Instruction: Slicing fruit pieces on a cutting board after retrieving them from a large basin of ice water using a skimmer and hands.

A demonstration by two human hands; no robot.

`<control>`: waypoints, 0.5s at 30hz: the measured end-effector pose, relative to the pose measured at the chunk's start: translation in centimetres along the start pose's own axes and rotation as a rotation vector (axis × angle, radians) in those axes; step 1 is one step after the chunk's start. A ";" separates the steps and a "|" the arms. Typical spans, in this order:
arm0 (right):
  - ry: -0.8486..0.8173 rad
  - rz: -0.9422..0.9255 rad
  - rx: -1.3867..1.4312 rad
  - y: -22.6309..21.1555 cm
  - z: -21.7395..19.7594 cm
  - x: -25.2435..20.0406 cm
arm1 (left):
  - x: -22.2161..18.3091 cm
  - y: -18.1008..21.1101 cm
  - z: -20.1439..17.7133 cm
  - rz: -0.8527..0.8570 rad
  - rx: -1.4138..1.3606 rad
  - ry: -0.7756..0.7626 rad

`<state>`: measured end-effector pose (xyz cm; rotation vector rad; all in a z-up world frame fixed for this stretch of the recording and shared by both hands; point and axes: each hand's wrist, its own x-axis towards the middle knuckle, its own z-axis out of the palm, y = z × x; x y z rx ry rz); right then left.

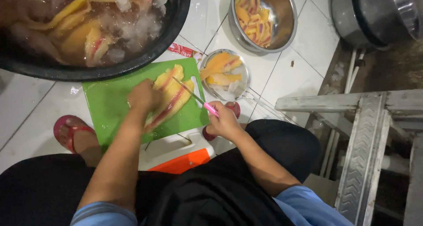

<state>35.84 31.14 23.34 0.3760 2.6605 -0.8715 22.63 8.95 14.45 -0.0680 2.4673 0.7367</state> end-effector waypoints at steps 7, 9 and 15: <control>-0.045 -0.041 -0.013 1.2 2.5 0.3 | -2.6 -1.5 -4.7 -0.057 0.000 -0.090; -0.073 -0.068 -0.048 0.6 2.6 0.1 | -3.1 -2.5 -6.5 -0.096 0.023 -0.052; -0.039 -0.176 -0.196 2.0 5.7 0.1 | -1.2 -7.5 -4.1 -0.071 0.209 0.172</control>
